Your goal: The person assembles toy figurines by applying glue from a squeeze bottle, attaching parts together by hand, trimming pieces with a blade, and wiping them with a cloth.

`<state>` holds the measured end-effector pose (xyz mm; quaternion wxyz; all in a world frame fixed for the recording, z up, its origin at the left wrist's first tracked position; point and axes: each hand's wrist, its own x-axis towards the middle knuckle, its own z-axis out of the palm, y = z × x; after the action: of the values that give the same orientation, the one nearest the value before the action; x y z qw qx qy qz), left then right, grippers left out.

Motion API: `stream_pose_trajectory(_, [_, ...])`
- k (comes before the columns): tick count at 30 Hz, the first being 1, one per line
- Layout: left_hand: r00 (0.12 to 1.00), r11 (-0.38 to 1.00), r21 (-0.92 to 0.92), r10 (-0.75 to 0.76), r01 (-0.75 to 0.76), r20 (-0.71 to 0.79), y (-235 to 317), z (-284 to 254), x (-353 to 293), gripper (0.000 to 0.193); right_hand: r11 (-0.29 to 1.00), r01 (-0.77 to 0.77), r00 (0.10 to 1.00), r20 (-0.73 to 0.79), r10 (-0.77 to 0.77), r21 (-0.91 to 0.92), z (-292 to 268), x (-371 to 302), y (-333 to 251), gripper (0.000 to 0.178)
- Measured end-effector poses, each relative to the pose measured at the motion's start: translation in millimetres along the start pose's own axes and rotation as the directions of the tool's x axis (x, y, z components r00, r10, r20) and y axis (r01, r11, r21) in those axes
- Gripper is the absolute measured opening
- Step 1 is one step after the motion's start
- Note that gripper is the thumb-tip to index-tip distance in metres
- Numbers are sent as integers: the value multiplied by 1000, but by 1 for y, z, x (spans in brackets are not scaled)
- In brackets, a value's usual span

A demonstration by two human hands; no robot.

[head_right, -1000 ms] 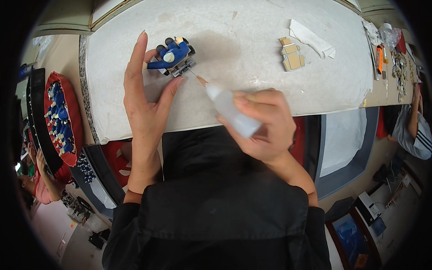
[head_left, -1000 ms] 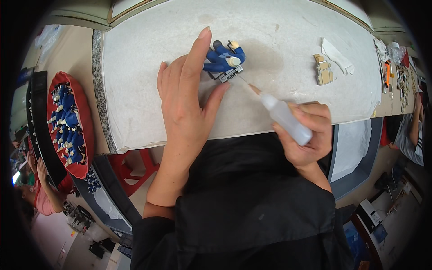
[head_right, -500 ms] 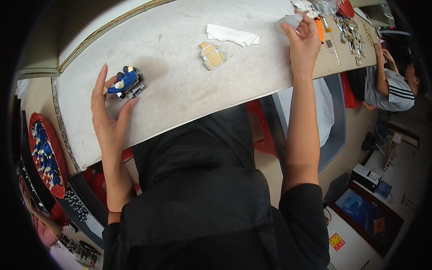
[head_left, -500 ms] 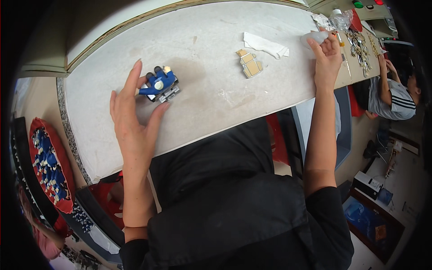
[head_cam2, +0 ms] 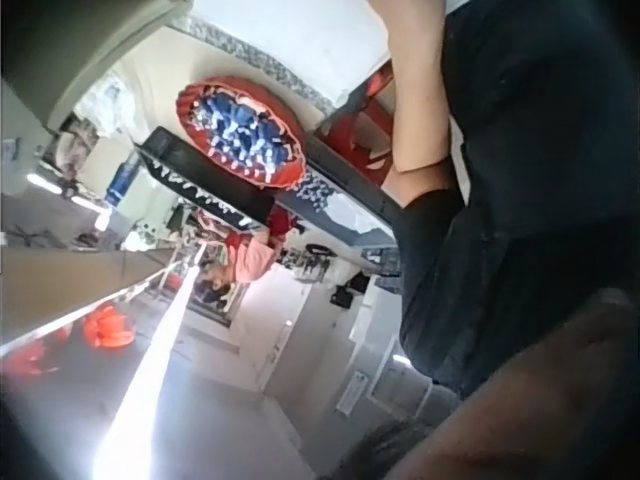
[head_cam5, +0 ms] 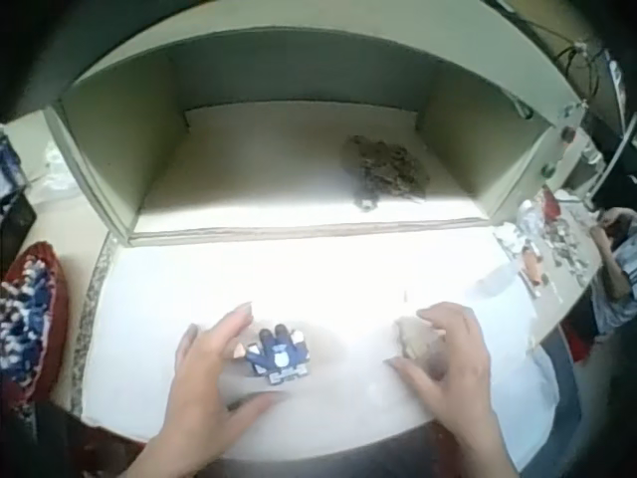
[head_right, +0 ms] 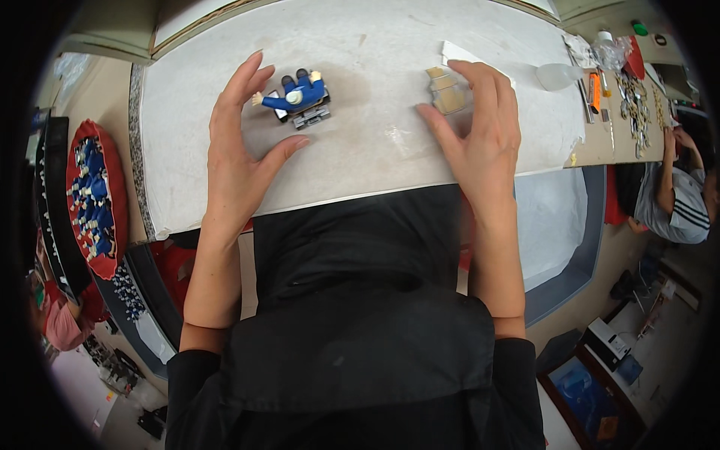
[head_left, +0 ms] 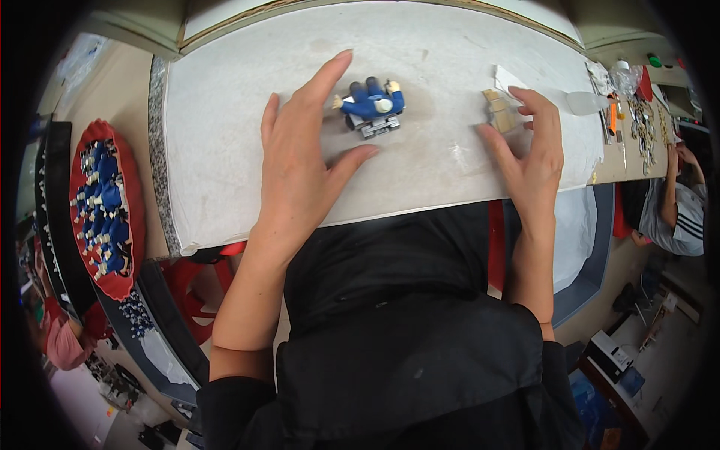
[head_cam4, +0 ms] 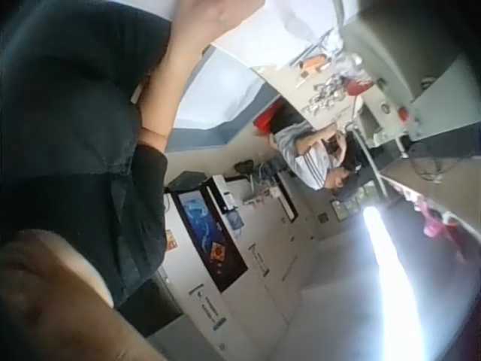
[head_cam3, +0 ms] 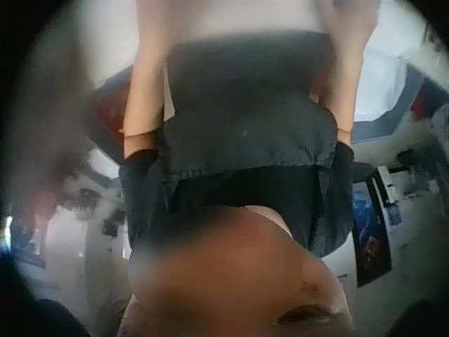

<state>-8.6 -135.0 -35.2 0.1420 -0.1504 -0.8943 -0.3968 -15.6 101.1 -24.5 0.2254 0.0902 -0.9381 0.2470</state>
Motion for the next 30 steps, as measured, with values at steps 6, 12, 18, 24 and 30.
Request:
stream_pose_trajectory(6, [1000, 1000, -15, 14, -13, 27, 0, -2, 4, 78, 942, 250, 965, 137, -223, -222, -4, 5, -2, 32])
stream_pose_trajectory(12, [999, 1000, 20, 22, -23, 41, -6, 4, 0, 71, 990, 101, 980, 180, -81, -99, -12, 20, -1, 27])
stream_pose_trajectory(18, [999, 999, 31, 35, -35, 19, -7, 6, 0, 66, 934, 95, 980, 133, -149, 345, -10, 11, -34, 24])
stream_pose_trajectory(24, [999, 999, 10, 33, -33, -15, -7, 9, 1, 68, 868, 349, 906, 111, -409, 353, 11, 21, -53, 20])
stream_pose_trajectory(30, [996, 998, -45, 39, -43, -75, -3, 7, 0, 64, 832, 481, 852, 75, -517, 276, 21, 25, -55, 20])
